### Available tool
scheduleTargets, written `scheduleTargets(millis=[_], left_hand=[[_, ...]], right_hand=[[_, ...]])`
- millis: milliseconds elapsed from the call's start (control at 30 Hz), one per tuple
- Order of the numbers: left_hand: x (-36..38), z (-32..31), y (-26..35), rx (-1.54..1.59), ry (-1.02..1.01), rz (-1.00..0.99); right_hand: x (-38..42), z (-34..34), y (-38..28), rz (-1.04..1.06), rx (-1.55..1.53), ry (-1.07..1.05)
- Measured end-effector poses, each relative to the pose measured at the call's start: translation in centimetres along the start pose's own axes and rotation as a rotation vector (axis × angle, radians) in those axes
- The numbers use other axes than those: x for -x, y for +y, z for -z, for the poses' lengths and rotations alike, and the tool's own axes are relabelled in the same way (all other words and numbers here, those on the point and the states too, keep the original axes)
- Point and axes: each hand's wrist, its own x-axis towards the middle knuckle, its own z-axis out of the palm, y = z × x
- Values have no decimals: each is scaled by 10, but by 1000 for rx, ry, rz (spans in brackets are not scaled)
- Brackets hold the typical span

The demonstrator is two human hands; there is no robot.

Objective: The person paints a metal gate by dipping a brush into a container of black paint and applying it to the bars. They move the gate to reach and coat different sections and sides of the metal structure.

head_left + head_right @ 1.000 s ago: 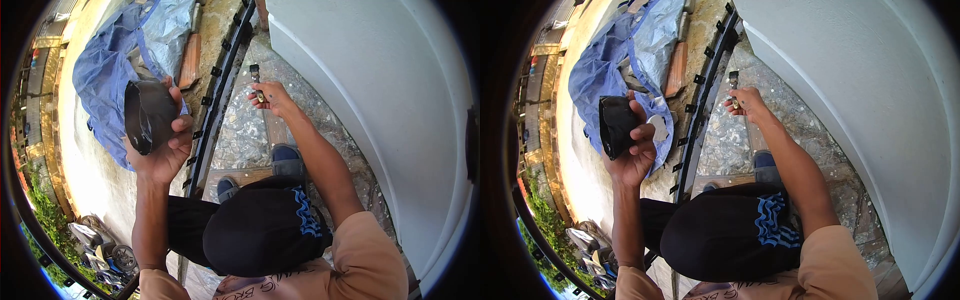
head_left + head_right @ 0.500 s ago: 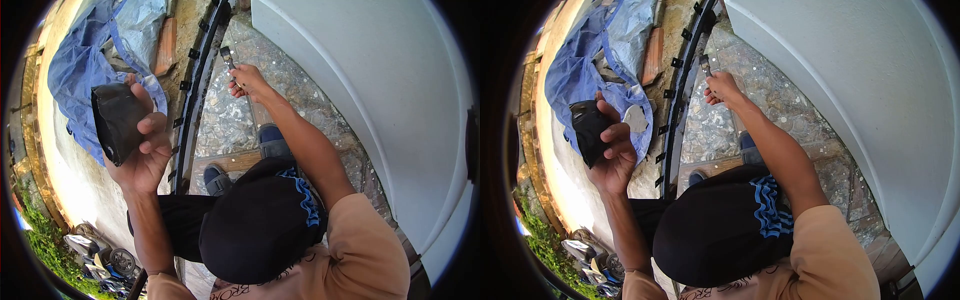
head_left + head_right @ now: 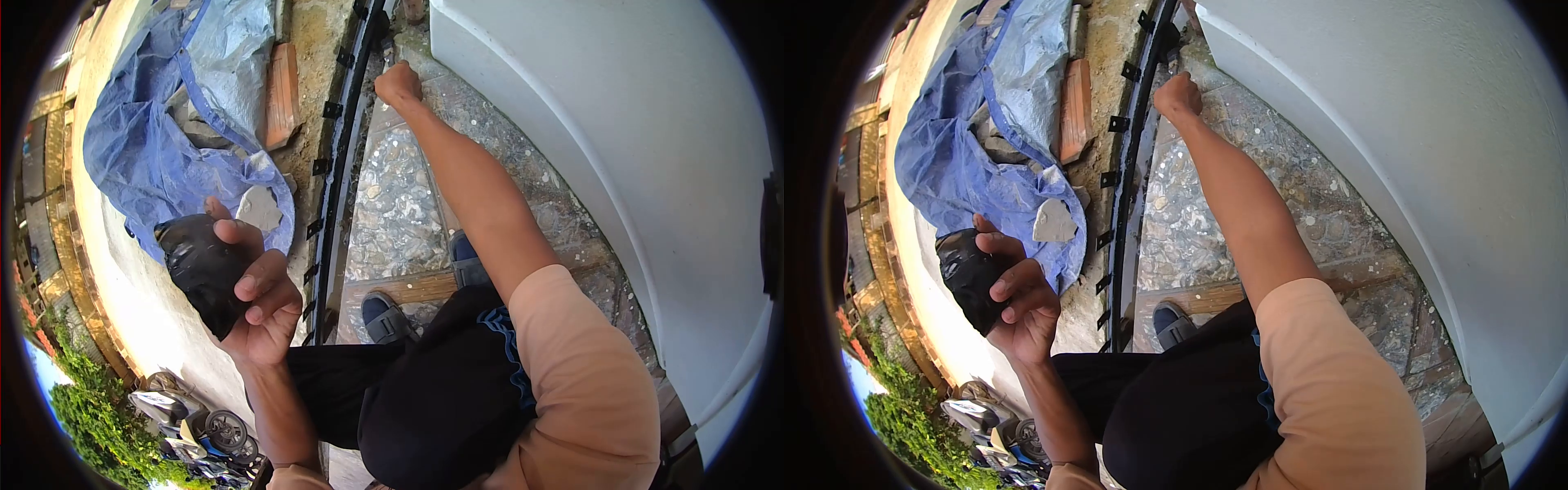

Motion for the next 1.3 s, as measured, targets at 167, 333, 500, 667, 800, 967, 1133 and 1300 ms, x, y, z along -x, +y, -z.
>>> scheduleTargets(millis=[167, 333, 500, 667, 800, 967, 1133, 1300], left_hand=[[-10, 5, 5, 29, -3, 14], [-19, 9, 5, 39, 15, 10], [-28, 14, 4, 46, 13, 33], [-32, 15, 2, 60, 11, 49], [-30, 17, 5, 49, -1, 35], [-29, 13, 4, 17, 9, 30], [-30, 12, 2, 14, -6, 43], [-29, 11, -1, 7, -2, 39]], right_hand=[[-21, -11, -8, -9, 17, -10], [-29, -8, -6, 31, 45, -84], [-32, -7, -4, 33, 37, -53], [-31, -8, -1, 34, 80, -125], [-23, -2, -1, 81, 52, -2], [-20, -12, 3, 105, -56, 157], [-20, -17, -1, 43, -38, 41], [-8, -10, 12, 116, -20, 15]])
